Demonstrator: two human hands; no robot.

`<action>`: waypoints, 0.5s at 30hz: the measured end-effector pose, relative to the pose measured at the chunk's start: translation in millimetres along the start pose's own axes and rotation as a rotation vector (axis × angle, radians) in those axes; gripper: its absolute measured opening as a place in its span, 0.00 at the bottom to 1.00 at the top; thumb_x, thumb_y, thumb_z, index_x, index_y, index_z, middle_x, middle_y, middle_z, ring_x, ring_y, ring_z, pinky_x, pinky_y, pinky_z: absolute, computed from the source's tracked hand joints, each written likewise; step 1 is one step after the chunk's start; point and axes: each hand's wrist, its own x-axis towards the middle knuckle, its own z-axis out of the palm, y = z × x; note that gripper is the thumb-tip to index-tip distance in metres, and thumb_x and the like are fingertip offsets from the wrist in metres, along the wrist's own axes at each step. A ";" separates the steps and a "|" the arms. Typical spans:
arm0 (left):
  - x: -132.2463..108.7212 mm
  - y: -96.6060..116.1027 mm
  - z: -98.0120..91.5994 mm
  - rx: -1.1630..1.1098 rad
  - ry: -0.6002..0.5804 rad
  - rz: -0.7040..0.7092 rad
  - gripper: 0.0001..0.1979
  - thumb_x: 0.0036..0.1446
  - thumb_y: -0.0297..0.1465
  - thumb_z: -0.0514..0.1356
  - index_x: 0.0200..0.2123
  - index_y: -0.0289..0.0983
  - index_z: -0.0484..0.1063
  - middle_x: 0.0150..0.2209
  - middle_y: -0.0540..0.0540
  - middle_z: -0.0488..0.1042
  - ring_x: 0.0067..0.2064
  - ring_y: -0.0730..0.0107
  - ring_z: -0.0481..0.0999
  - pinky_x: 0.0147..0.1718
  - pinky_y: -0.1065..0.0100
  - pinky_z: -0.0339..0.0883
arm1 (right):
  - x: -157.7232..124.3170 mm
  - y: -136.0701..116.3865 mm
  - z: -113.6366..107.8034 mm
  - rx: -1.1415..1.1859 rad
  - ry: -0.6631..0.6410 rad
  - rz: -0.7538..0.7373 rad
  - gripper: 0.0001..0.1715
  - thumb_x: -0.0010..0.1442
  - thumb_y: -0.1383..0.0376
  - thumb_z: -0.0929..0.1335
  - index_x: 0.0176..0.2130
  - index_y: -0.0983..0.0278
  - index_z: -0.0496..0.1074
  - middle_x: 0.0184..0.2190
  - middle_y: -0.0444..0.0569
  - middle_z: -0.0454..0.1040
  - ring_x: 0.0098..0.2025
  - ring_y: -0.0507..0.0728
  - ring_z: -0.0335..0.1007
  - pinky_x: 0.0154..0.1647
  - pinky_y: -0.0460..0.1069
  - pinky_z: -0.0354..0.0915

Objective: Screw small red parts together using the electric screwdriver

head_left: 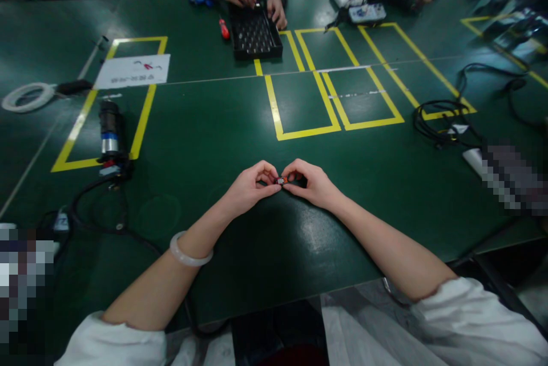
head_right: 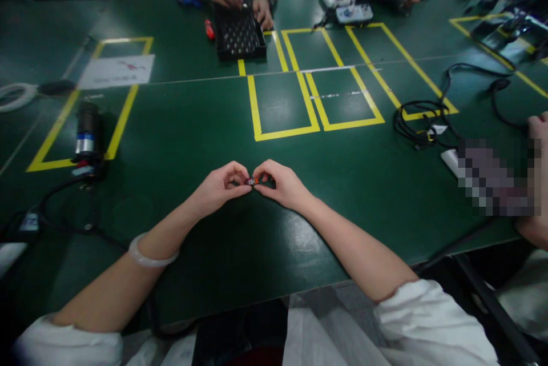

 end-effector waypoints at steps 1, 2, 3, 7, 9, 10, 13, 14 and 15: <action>-0.2 0.1 0.1 0.004 0.000 -0.001 0.15 0.53 0.33 0.67 0.40 0.34 0.68 0.37 0.47 0.73 0.38 0.73 0.73 0.39 0.70 0.67 | 0.1 -0.1 -0.1 -0.001 -0.003 0.002 0.08 0.59 0.70 0.70 0.41 0.63 0.71 0.36 0.46 0.72 0.37 0.53 0.69 0.38 0.47 0.64; -0.4 0.1 0.2 0.007 -0.001 -0.002 0.15 0.53 0.33 0.67 0.40 0.34 0.68 0.37 0.47 0.73 0.38 0.73 0.72 0.38 0.70 0.67 | 0.1 -0.3 -0.2 0.000 -0.005 0.004 0.08 0.59 0.70 0.70 0.41 0.63 0.71 0.36 0.46 0.72 0.37 0.53 0.69 0.38 0.47 0.64; -0.5 0.0 0.3 0.009 -0.002 -0.004 0.15 0.53 0.34 0.67 0.40 0.34 0.68 0.37 0.47 0.73 0.38 0.73 0.72 0.38 0.71 0.67 | 0.1 -0.4 -0.2 0.000 -0.006 0.007 0.08 0.59 0.70 0.70 0.41 0.63 0.71 0.37 0.46 0.72 0.37 0.53 0.70 0.38 0.47 0.64; -0.4 -0.4 0.6 0.013 -0.005 -0.001 0.15 0.53 0.34 0.67 0.40 0.35 0.68 0.38 0.47 0.73 0.38 0.72 0.72 0.38 0.70 0.67 | -0.1 -1.0 -0.2 -0.002 -0.011 0.012 0.07 0.59 0.70 0.70 0.41 0.63 0.71 0.37 0.46 0.72 0.37 0.53 0.70 0.38 0.47 0.64; -0.1 -0.4 0.7 0.029 0.000 0.000 0.15 0.52 0.34 0.68 0.40 0.35 0.68 0.38 0.47 0.73 0.38 0.72 0.72 0.38 0.69 0.67 | -0.1 -0.9 0.0 -0.002 -0.010 0.016 0.07 0.59 0.70 0.70 0.41 0.63 0.71 0.37 0.46 0.72 0.37 0.53 0.70 0.38 0.47 0.64; 0.1 -0.3 0.6 0.039 0.000 0.000 0.16 0.52 0.34 0.68 0.41 0.35 0.69 0.38 0.46 0.73 0.38 0.72 0.73 0.39 0.69 0.67 | -0.1 -0.6 0.1 0.001 -0.009 0.021 0.07 0.59 0.69 0.70 0.41 0.63 0.71 0.37 0.46 0.73 0.37 0.53 0.70 0.38 0.47 0.64; 0.3 1.5 -1.6 0.071 -0.016 -0.010 0.19 0.52 0.35 0.67 0.45 0.35 0.69 0.41 0.45 0.74 0.39 0.70 0.74 0.39 0.68 0.69 | 0.2 1.1 0.0 0.017 -0.005 0.043 0.07 0.59 0.69 0.70 0.41 0.63 0.71 0.36 0.46 0.73 0.37 0.53 0.71 0.37 0.47 0.64; 0.2 3.0 -3.6 0.085 -0.020 -0.015 0.20 0.52 0.35 0.67 0.46 0.35 0.68 0.42 0.44 0.74 0.40 0.70 0.74 0.39 0.67 0.69 | 0.3 1.8 -0.2 0.023 -0.005 0.048 0.08 0.59 0.69 0.70 0.41 0.63 0.71 0.36 0.46 0.74 0.37 0.53 0.71 0.37 0.47 0.64; -0.1 5.1 -6.6 0.106 -0.017 -0.018 0.21 0.53 0.36 0.67 0.48 0.35 0.68 0.42 0.44 0.74 0.40 0.69 0.75 0.39 0.67 0.69 | 0.4 2.3 -0.4 0.029 -0.004 0.050 0.08 0.59 0.69 0.70 0.41 0.63 0.72 0.36 0.46 0.74 0.37 0.53 0.71 0.37 0.47 0.64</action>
